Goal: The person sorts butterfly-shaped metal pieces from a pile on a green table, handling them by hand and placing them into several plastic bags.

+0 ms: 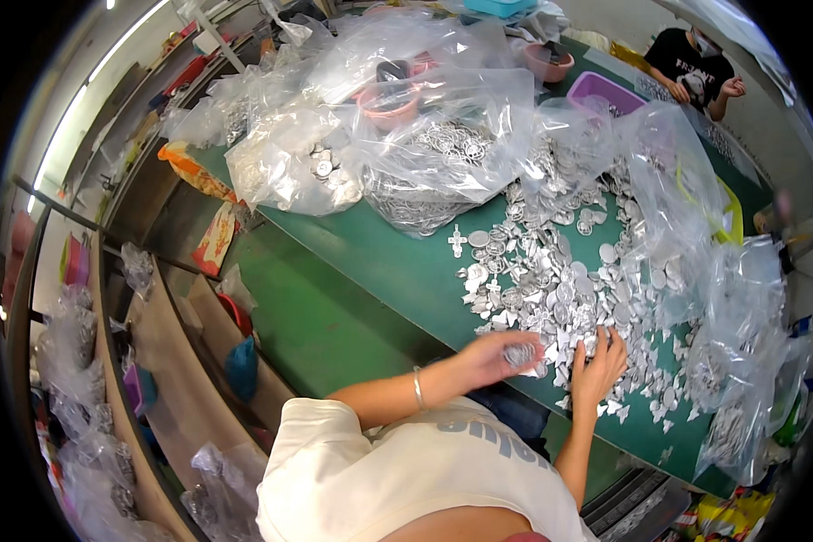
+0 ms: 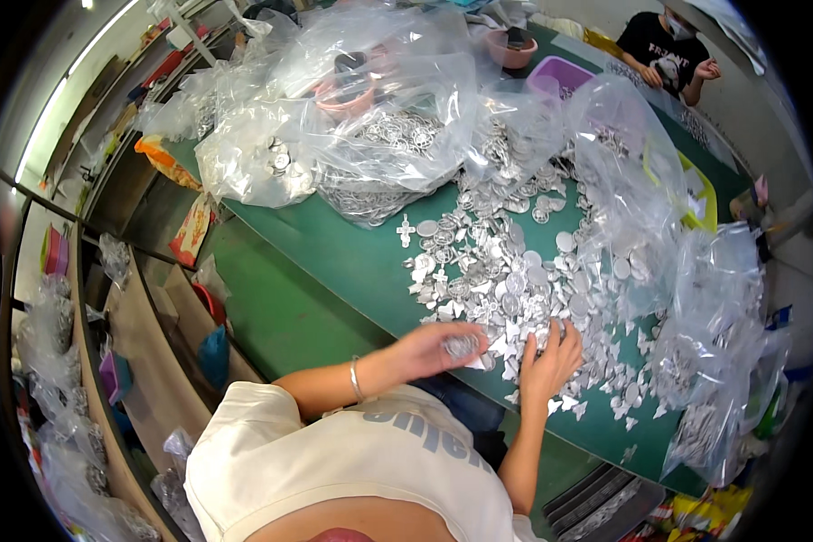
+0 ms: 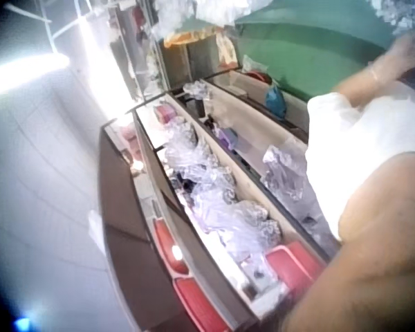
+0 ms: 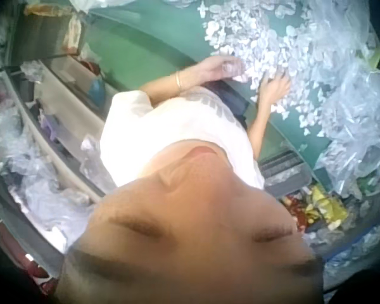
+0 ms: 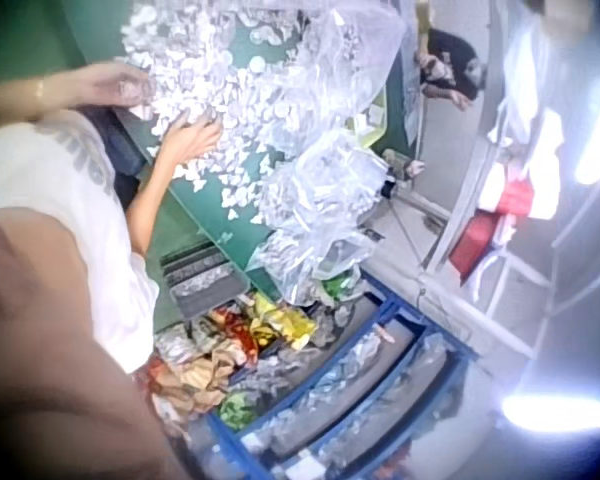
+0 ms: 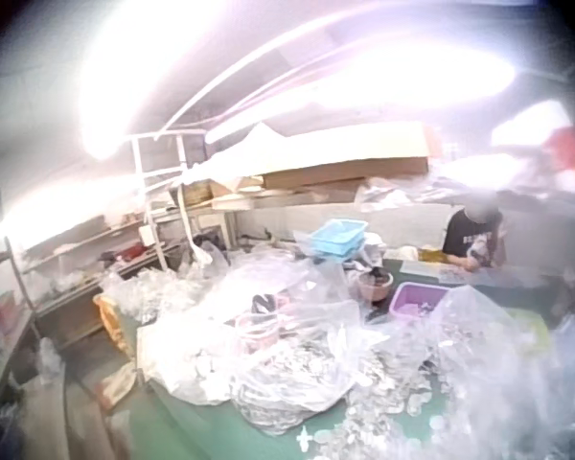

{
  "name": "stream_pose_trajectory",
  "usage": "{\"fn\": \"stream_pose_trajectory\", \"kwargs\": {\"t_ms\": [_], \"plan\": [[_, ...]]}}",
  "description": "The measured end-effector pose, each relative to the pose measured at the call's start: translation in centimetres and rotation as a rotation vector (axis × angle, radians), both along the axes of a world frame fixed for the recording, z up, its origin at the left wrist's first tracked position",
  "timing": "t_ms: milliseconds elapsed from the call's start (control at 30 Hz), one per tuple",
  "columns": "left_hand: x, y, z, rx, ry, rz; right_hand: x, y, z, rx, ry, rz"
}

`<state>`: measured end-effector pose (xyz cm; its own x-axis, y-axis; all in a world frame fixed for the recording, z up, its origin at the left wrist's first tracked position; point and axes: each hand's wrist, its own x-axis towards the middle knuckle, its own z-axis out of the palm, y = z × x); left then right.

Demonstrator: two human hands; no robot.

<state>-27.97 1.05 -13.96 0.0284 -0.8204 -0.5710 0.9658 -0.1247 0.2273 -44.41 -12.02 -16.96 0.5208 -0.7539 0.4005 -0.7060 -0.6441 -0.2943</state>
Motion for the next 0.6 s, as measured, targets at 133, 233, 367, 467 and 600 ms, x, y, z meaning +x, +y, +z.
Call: {"fn": "stream_pose_trajectory", "kwargs": {"t_ms": [133,233,367,467,600], "plan": [[7.9,-3.1,5.1,-0.149,-0.326,0.444,-0.2,-0.4,-0.1,-0.008,-0.04,0.016],[15.1,-7.0,9.1,-0.35,-0.527,0.721,-0.8,-0.9,-0.4,0.039,-0.188,0.062],[22.6,-10.0,10.5,-0.008,-0.961,1.015,-0.6,-1.1,0.2,0.174,-0.266,0.062],[15.9,-9.3,11.5,-0.115,-1.177,0.997,-1.4,-1.5,0.7,0.139,-0.335,-0.008],[6.8,-4.5,7.5,-0.309,-1.197,0.171,-1.8,-1.0,1.4,0.212,-0.411,-0.107]]}}
